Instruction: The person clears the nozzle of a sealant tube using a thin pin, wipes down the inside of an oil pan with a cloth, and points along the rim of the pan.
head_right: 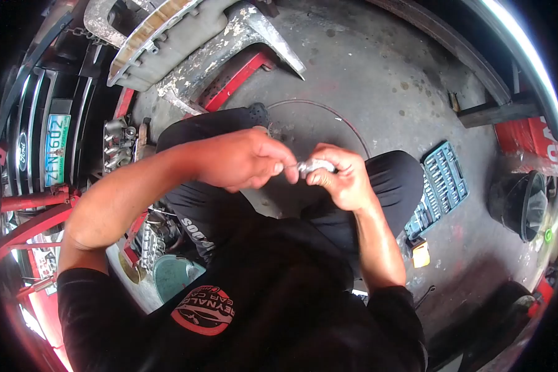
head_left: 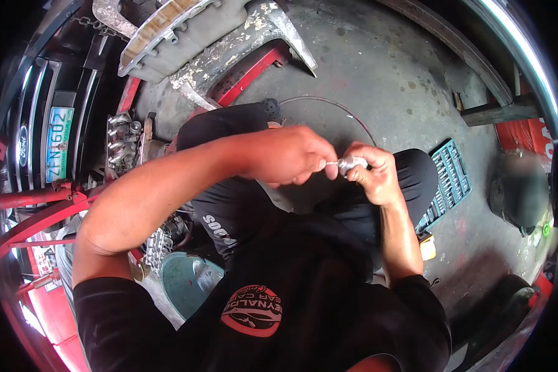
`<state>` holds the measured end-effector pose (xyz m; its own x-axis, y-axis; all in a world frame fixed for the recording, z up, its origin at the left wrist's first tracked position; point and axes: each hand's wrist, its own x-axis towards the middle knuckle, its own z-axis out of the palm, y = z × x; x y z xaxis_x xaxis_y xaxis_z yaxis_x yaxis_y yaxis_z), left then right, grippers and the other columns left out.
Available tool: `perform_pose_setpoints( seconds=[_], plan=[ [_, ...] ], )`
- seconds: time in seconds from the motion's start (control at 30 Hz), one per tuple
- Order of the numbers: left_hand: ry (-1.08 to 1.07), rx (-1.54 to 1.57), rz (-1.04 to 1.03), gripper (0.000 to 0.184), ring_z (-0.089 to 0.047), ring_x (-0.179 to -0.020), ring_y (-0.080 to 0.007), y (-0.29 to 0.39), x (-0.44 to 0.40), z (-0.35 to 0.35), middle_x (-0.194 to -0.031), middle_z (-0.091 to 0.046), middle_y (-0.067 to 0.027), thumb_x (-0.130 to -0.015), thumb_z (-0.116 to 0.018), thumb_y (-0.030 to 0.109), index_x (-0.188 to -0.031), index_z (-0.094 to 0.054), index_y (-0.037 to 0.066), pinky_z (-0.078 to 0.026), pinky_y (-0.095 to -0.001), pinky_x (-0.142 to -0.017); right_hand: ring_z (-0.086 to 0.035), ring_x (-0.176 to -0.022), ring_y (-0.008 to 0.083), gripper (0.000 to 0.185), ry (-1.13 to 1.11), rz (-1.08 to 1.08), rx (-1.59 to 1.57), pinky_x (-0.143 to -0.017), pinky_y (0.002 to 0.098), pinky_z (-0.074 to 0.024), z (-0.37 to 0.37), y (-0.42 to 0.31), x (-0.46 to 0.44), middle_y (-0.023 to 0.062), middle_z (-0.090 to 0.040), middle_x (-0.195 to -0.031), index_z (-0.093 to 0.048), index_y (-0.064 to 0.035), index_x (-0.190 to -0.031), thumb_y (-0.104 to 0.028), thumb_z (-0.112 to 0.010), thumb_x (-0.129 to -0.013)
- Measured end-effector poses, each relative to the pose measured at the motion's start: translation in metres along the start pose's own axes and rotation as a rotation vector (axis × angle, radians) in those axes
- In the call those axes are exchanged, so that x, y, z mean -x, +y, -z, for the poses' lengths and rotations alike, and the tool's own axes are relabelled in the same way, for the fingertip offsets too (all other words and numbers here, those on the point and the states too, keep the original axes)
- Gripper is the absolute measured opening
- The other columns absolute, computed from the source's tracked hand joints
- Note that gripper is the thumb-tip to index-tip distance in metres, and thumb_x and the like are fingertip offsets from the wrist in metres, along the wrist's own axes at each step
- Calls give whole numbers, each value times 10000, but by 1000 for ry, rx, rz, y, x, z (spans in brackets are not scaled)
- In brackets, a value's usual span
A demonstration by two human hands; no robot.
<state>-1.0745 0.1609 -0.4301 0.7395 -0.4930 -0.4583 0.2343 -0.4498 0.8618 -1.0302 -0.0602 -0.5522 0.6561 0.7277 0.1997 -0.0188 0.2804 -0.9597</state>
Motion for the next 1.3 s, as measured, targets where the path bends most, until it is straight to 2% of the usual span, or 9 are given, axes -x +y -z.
perform_pose_setpoints(
  seconds=[0.03, 0.07, 0.33, 0.57, 0.7, 0.8, 0.97, 1.17, 1.3],
  plan=[
    [-156, 451, 361, 234, -408, -427, -116, 7, 6, -2, -597, -457, -16, -975, -433, 115, -1133, -581, 28, -322, -275, -415, -554, -679, 135, 196, -7, 43, 106, -610, 271, -420, -1, -1, -1, 52, -601, -775, -657, -12, -843, -131, -788, -758],
    [-87, 600, 364, 251, -302, -439, -42, 4, 10, -11, -603, -374, 36, -987, -402, 123, -1124, -575, 4, -278, -227, -385, -558, -679, 161, 213, 38, 124, 240, -609, 293, -431, -5, 1, -2, 56, -594, -778, -655, -15, -858, -122, -789, -731],
    [59, 909, 362, 284, -316, -429, -60, 2, 22, -30, -593, -379, 22, -1017, -403, 193, -1196, -522, 8, -305, -240, -379, -559, -726, 229, 306, 258, 717, 1063, -626, 372, -454, -13, 4, -13, 56, -558, -819, -654, -48, -933, -54, -711, -633],
    [184, 1056, 295, 270, -326, -429, -70, -5, 19, -56, -605, -394, 11, -1024, -373, 166, -1175, -526, 3, -318, -247, -383, -591, -725, 262, 359, 279, 495, 828, -641, 361, -495, -19, 20, -3, 85, -579, -846, -648, -38, -989, 1, -745, -646],
    [273, 868, 298, 252, -344, -430, -72, -14, 17, -64, -611, -433, 0, -1011, -385, 116, -1136, -567, -6, -337, -273, -399, -612, -744, 265, 331, 233, 522, 918, -620, 359, -507, -16, 15, 0, 90, -586, -827, -641, -31, -975, -15, -768, -671],
    [559, -20, -86, 198, -492, -495, -136, -33, 12, -66, -656, -547, -43, -975, -482, 69, -1089, -630, 2, -387, -283, -504, -607, -706, 254, 300, 233, 432, 728, -599, 350, -498, -23, 17, -1, 87, -584, -801, -633, -13, -947, -39, -782, -689],
    [599, -600, -280, 334, -569, -573, -239, -48, 18, -45, -691, -589, -61, -843, -568, 26, -1162, -644, 84, -447, -315, -534, -569, -659, 187, 226, 183, 347, 546, -563, 299, -454, -22, 16, 3, 71, -579, -786, -631, 2, -898, -111, -778, -768],
    [500, -1046, -513, 504, -547, -593, -189, -35, 17, -16, -656, -456, -5, -699, -650, 74, -1192, -658, 180, -456, -325, -527, -479, -600, 104, 321, -35, -251, -453, -528, 268, -383, -17, 8, 10, 12, -551, -755, -623, -5, -935, -314, -693, -889],
    [436, -1200, -649, 444, -555, -623, -171, -23, 11, -3, -663, -488, 14, -745, -622, 145, -1186, -654, 186, -452, -325, -546, -406, -553, 109, 351, -155, -219, -823, -485, 267, -330, -23, 8, 4, 47, -505, -709, -580, -4, -975, -349, -626, -930]
  ],
)
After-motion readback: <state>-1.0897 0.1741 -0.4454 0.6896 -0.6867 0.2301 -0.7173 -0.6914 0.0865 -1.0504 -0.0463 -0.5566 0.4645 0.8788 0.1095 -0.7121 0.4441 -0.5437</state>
